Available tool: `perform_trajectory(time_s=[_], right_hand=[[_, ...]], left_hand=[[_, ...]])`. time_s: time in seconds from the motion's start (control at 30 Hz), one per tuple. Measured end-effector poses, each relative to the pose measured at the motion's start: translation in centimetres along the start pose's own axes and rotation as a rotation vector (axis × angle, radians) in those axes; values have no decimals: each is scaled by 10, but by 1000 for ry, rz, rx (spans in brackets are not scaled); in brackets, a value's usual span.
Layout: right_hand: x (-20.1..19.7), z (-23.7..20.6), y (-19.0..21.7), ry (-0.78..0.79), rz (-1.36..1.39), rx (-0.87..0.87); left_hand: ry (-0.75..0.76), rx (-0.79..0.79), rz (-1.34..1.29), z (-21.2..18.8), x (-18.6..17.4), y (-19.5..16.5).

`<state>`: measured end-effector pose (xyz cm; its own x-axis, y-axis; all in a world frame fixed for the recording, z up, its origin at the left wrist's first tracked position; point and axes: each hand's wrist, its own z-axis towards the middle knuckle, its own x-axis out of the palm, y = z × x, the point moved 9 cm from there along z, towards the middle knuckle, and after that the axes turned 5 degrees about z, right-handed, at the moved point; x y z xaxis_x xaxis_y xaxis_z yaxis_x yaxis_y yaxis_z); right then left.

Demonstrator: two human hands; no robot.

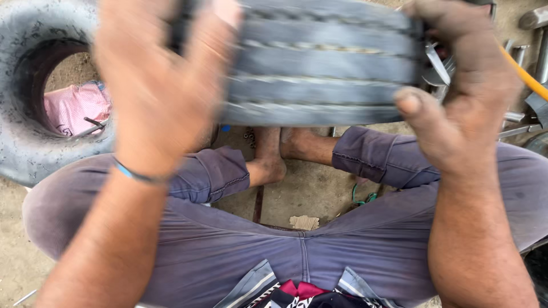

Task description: The person is sitting on the floor in a workshop, using a screwdriver to pry and manipulate a tire, likely to remove or install it onto a rim. They repeatedly work on the tire's edge and inspect the tread.

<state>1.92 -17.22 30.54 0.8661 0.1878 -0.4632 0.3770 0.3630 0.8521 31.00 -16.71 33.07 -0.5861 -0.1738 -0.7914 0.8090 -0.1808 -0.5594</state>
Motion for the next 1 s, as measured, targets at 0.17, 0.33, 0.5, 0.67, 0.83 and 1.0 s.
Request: perform_trajectory(time_s=[0.17, 0.33, 0.5, 0.67, 0.83, 1.0], right_hand=[[-14, -5, -16, -91, -123, 20], [-30, -10, -44, -200, 56, 101], [-43, -15, -78, -281, 313, 244], [-53, -23, -110, -386, 532, 434], [-53, -25, -116, -359, 593, 440], [-57, -38, -125, -531, 670, 525]], left_hand=[[34, 192, -65, -9, -5, -60], [161, 310, -247, 14, -11, -64], [156, 347, -351, 9, -6, -49], [50, -115, -497, 8, 25, 32], [-102, -108, -507, 26, 60, 77], [-329, 159, -115, 13, 20, 38]])
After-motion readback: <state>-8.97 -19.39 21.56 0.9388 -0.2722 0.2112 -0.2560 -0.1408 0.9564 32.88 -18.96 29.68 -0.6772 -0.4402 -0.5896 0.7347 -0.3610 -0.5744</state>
